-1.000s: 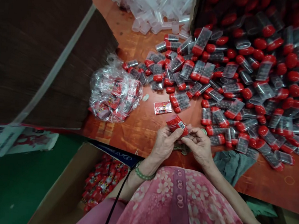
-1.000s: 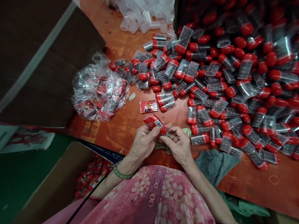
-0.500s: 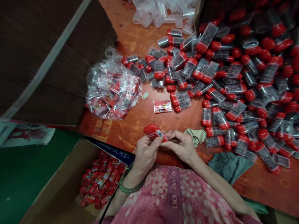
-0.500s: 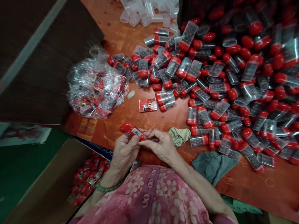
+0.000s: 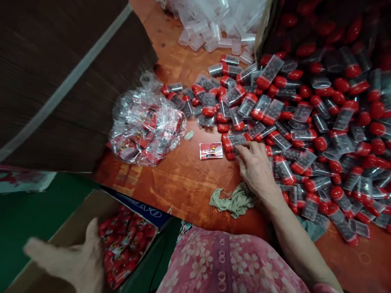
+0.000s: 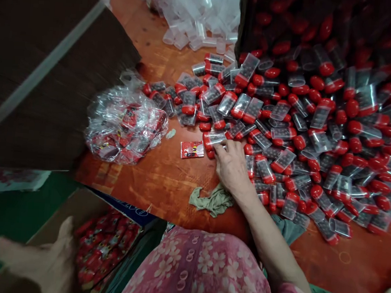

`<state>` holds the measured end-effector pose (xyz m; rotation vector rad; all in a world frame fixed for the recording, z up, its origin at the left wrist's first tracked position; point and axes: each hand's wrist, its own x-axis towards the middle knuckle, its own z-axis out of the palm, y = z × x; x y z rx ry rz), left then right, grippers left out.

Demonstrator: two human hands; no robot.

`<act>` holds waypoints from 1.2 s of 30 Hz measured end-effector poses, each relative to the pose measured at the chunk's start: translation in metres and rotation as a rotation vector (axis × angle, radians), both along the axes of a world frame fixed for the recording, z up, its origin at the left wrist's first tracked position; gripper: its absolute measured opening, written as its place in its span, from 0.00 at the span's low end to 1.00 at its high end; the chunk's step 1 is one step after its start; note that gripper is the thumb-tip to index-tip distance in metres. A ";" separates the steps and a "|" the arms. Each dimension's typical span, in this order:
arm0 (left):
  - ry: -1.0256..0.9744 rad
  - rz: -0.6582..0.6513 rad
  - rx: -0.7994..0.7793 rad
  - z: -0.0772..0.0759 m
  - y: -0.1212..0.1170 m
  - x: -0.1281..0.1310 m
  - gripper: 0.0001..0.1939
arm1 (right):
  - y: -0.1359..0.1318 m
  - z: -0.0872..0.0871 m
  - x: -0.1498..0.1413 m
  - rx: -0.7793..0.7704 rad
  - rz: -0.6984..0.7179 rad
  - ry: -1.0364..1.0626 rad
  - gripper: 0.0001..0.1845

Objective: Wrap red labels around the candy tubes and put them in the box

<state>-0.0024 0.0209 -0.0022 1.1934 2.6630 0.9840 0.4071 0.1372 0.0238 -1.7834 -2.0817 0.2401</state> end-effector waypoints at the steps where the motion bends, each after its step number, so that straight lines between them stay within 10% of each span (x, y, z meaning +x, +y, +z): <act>1: 0.088 0.015 0.077 0.001 0.010 0.014 0.40 | 0.006 -0.001 0.001 -0.003 0.010 -0.054 0.19; 4: 0.014 -0.450 0.171 0.003 0.053 0.086 0.18 | 0.019 -0.002 0.003 -0.037 0.064 -0.166 0.23; 7: -0.008 -0.989 0.206 -0.002 0.101 0.161 0.19 | 0.026 -0.006 0.005 -0.051 0.085 -0.186 0.21; 10: 0.062 -1.200 0.125 -0.010 0.135 0.205 0.23 | 0.027 -0.013 0.006 -0.036 0.097 -0.223 0.21; 20: 0.168 -1.307 0.079 -0.035 0.147 0.215 0.23 | 0.013 -0.010 0.016 0.051 0.023 0.100 0.14; 36: 0.400 -1.165 0.207 -0.021 0.146 0.205 0.16 | -0.010 0.012 0.017 0.065 0.062 0.504 0.16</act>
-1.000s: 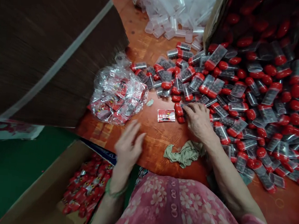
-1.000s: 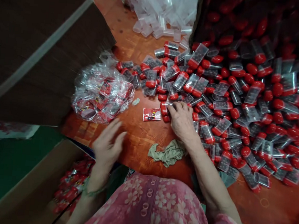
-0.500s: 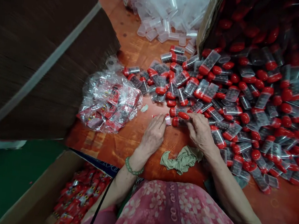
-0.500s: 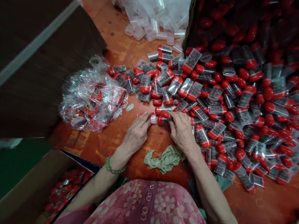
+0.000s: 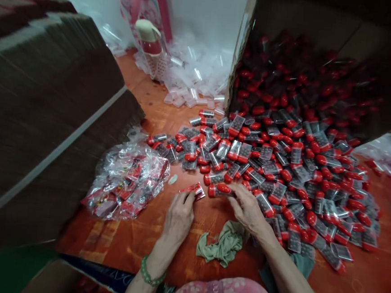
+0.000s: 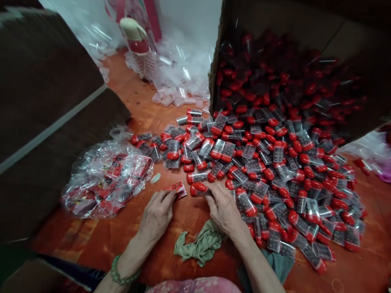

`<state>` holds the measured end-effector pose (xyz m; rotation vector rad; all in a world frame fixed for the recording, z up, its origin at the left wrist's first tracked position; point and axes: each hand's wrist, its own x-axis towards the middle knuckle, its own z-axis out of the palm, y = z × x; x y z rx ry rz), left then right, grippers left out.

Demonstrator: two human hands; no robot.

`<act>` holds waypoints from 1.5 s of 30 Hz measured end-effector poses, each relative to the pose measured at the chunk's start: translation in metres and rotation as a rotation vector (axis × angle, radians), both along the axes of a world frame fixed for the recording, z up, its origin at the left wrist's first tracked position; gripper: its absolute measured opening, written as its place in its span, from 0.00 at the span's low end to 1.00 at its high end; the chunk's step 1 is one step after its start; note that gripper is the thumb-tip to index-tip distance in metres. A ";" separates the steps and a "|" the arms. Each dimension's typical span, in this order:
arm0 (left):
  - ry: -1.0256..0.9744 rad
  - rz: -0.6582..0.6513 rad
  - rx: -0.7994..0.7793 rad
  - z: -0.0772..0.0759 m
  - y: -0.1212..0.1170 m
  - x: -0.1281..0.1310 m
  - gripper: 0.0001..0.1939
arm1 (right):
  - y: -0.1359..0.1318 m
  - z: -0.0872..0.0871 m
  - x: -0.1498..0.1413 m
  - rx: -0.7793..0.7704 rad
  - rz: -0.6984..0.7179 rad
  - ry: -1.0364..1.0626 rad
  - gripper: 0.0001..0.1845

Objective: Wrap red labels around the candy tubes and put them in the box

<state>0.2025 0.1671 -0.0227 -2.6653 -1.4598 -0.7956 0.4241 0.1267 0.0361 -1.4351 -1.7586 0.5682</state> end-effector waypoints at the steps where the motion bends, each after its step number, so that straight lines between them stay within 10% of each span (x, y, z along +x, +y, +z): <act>1: 0.043 0.017 -0.002 0.002 0.000 0.000 0.16 | -0.001 0.000 0.000 -0.006 0.003 0.008 0.16; 9: -0.035 -0.022 0.048 0.005 0.003 -0.003 0.12 | -0.008 0.002 -0.001 -0.037 -0.008 0.030 0.20; 27: -0.522 0.109 -0.622 0.015 0.011 -0.009 0.10 | -0.018 -0.001 0.009 -0.131 -0.043 0.112 0.14; 32: -0.665 0.163 -0.548 0.019 0.003 -0.006 0.10 | -0.018 0.004 0.006 -0.128 0.026 0.101 0.13; 45: -0.408 -0.235 -0.127 0.051 -0.015 -0.007 0.03 | -0.007 0.032 -0.001 -0.123 0.358 -0.148 0.15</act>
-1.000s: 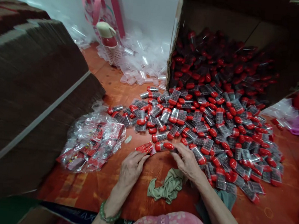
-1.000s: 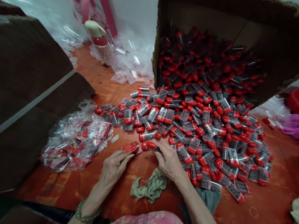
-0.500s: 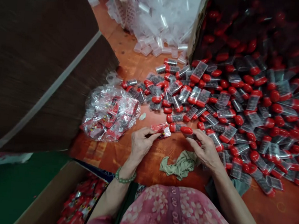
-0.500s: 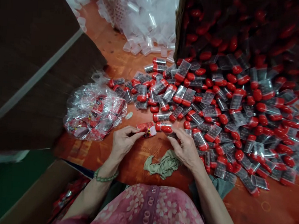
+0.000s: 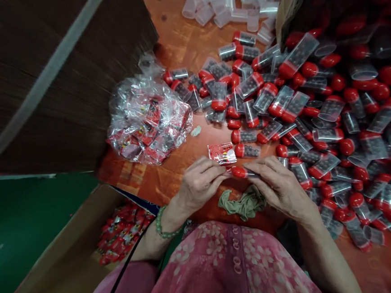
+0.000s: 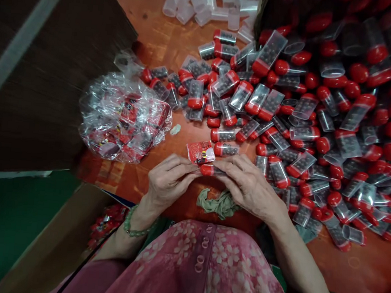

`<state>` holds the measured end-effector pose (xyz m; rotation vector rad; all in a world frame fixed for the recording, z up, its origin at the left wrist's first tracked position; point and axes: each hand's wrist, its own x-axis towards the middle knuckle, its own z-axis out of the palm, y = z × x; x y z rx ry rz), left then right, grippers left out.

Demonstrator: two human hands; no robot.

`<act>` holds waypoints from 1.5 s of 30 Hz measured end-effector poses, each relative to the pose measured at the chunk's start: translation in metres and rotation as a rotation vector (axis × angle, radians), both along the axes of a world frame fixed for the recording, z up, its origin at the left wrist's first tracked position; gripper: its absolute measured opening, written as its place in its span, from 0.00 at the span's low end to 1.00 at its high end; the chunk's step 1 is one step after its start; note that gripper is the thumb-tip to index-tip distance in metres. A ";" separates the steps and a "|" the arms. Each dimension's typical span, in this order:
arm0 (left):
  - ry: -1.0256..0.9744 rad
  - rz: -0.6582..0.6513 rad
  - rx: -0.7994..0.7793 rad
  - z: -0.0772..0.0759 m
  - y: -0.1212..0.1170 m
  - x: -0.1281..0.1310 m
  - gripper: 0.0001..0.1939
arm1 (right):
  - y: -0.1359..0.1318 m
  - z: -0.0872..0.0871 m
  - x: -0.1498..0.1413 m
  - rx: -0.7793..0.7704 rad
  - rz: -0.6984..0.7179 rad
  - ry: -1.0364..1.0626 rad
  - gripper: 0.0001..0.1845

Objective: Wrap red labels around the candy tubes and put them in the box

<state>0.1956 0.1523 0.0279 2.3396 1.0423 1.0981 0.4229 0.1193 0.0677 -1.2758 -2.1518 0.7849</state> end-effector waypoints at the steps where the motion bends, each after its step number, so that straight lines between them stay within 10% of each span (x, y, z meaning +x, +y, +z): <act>1: -0.004 -0.004 -0.017 0.000 0.000 0.000 0.03 | 0.000 0.001 0.001 0.006 0.005 -0.048 0.14; 34: -0.024 -0.170 -0.325 -0.017 -0.022 -0.010 0.08 | 0.009 0.009 -0.004 -0.369 0.329 -0.443 0.16; 45: 0.021 -0.257 -0.545 -0.009 -0.026 -0.013 0.09 | 0.012 0.010 -0.014 -0.359 0.335 -0.231 0.14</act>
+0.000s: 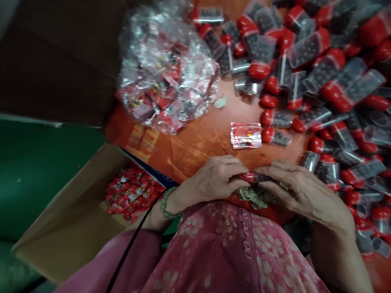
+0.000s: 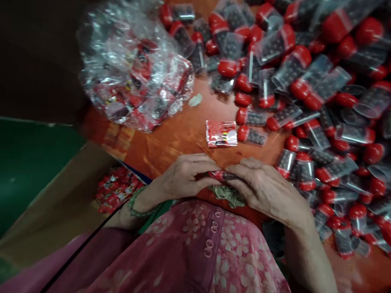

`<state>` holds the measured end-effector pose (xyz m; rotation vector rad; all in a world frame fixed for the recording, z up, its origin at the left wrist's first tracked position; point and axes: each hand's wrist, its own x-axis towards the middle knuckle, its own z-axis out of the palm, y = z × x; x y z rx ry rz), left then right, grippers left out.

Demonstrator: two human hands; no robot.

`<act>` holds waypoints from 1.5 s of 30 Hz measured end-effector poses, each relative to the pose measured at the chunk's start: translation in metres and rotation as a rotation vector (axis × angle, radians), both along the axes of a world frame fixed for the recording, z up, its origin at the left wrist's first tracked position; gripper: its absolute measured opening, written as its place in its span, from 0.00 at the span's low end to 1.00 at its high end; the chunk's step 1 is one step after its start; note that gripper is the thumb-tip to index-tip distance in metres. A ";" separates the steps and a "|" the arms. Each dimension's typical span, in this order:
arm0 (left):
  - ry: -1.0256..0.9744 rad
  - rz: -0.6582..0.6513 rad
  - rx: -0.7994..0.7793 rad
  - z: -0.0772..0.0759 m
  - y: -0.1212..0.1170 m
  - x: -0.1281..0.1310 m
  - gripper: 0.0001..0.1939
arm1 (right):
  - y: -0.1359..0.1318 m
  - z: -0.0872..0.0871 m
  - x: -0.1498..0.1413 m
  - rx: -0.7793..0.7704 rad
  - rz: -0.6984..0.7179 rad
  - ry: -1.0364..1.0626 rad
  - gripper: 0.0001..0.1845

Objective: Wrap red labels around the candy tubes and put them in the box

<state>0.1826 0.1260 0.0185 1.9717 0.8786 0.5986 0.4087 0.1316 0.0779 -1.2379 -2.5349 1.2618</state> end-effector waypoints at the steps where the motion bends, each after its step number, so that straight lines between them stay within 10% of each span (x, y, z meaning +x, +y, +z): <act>1: 0.007 0.005 -0.030 0.003 -0.001 0.000 0.09 | -0.003 -0.002 -0.001 0.007 -0.024 0.015 0.14; 7: 0.105 -0.044 -0.118 0.008 -0.002 0.002 0.10 | -0.028 -0.028 0.001 0.013 -0.126 0.134 0.17; 11: 0.065 0.156 -0.251 -0.003 -0.007 0.005 0.14 | -0.045 -0.035 0.002 -0.128 -0.385 0.067 0.17; 15: -0.382 0.496 -0.552 -0.015 -0.019 0.010 0.32 | -0.058 -0.026 -0.011 -0.142 -0.763 0.143 0.18; 19: -0.941 0.340 -1.020 -0.019 -0.032 0.016 0.31 | -0.061 -0.021 -0.030 -0.241 -0.950 0.181 0.20; 28: -0.971 0.633 -1.184 -0.017 -0.038 0.022 0.19 | -0.052 -0.043 -0.050 -0.079 -0.779 0.379 0.23; 35: -0.959 0.662 -1.090 -0.025 -0.028 0.026 0.15 | -0.046 -0.038 -0.048 -0.427 -0.682 0.350 0.17; 45: -0.925 0.656 -1.025 -0.023 -0.013 0.023 0.23 | -0.045 -0.050 -0.049 -0.100 -0.683 0.285 0.14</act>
